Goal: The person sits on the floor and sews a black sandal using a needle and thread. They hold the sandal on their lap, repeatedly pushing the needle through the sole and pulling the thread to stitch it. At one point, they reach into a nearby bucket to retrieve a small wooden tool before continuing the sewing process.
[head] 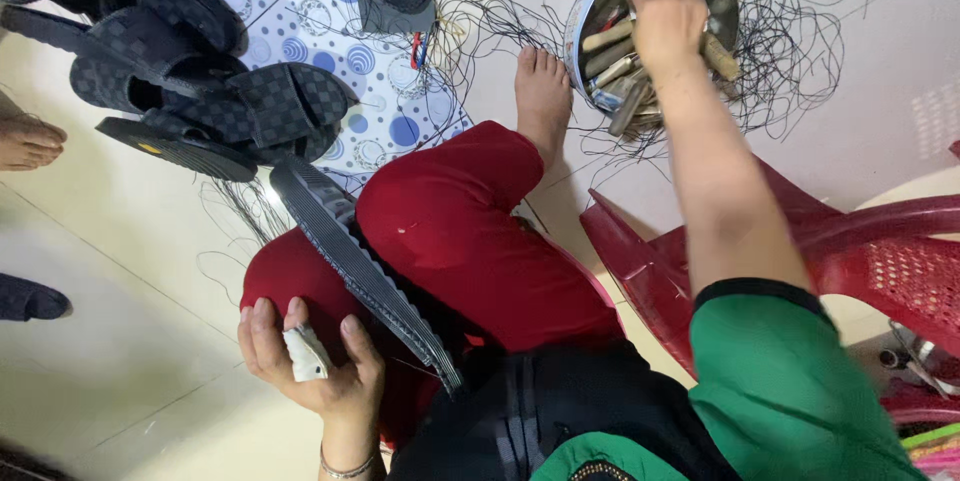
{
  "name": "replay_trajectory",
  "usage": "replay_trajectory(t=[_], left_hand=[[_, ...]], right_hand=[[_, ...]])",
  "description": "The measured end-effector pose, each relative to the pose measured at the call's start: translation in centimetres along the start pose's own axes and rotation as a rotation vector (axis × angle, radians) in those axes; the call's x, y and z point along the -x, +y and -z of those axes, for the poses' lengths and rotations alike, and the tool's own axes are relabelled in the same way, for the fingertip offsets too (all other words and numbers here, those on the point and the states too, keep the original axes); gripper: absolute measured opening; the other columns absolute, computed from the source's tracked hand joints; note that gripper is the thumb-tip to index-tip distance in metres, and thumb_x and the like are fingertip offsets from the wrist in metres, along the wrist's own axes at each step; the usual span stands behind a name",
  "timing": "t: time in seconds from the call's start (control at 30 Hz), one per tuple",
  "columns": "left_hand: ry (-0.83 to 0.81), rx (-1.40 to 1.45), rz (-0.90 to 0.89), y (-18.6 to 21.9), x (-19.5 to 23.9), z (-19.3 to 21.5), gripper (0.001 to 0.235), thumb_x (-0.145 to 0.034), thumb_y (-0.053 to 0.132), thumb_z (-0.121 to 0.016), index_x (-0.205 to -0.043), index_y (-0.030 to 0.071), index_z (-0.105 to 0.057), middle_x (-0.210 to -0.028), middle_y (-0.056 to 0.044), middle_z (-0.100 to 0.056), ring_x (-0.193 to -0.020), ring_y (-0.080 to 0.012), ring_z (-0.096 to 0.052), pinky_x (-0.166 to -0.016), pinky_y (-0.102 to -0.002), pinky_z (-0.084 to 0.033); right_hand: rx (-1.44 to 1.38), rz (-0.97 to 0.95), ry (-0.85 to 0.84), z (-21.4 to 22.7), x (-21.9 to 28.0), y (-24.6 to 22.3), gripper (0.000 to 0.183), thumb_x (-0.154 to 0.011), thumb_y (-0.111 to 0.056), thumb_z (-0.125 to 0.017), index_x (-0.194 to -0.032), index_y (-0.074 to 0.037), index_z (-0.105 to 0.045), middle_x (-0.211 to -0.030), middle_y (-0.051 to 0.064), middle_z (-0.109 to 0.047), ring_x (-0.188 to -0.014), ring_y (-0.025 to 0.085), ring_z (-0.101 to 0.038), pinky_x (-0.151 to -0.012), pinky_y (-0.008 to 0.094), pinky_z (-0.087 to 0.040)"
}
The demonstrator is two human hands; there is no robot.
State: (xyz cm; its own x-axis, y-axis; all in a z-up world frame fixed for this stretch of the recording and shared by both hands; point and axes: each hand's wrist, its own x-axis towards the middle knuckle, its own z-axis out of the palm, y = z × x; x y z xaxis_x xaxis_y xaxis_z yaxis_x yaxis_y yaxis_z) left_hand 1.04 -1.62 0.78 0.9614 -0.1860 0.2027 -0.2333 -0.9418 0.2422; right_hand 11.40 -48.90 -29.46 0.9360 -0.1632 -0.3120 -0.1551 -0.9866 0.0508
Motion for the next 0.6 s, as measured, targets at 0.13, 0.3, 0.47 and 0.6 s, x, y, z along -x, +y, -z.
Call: replay_trajectory(t=[0.13,0.3,0.47,0.6], left_hand=[[0.004,0.001,0.018,0.1,-0.1,-0.1,0.045,-0.106,0.028,-0.057,-0.129,-0.011,-0.055,-0.145,-0.025,-0.045,-0.134,-0.0537,-0.047,-0.116,-0.068,-0.043],[-0.012,-0.010,0.030,0.3,-0.1,0.0,0.047,-0.106,0.029,-0.056,-0.129,-0.012,-0.055,-0.146,-0.025,-0.044,-0.134,-0.0539,-0.046,-0.117,-0.068,-0.042],[-0.013,-0.002,0.007,0.3,-0.3,0.0,0.046,-0.108,0.027,-0.056,-0.133,-0.011,-0.053,-0.147,-0.027,-0.043,-0.134,-0.0548,-0.046,-0.116,-0.070,-0.043],[-0.027,-0.005,0.022,0.0,0.1,0.0,0.046,-0.107,0.027,-0.056,-0.133,-0.011,-0.053,-0.148,-0.026,-0.043,-0.136,-0.0553,-0.044,-0.118,-0.069,-0.041]], right_hand=[[0.423,0.358,-0.242,-1.1,-2.9,1.8,0.019,-0.098,-0.030,-0.069,-0.109,-0.023,-0.081,-0.100,0.000,-0.068,-0.100,0.023,-0.059,-0.067,0.033,-0.057],[-0.358,-0.043,-0.076,-1.6,-1.0,0.6,0.033,-0.094,0.006,-0.069,-0.125,-0.005,-0.073,-0.120,0.015,-0.064,-0.096,0.029,-0.066,-0.088,0.043,-0.062],[-0.908,-0.381,0.419,-9.7,3.3,-2.3,0.020,-0.099,0.001,-0.062,-0.115,-0.005,-0.074,-0.128,0.017,-0.061,-0.119,0.035,-0.060,-0.108,0.049,-0.053],[-0.793,-0.421,0.279,-14.4,8.4,-4.3,0.018,-0.093,-0.003,-0.061,-0.100,-0.006,-0.077,-0.097,0.018,-0.073,-0.093,0.036,-0.065,-0.087,0.047,-0.049]])
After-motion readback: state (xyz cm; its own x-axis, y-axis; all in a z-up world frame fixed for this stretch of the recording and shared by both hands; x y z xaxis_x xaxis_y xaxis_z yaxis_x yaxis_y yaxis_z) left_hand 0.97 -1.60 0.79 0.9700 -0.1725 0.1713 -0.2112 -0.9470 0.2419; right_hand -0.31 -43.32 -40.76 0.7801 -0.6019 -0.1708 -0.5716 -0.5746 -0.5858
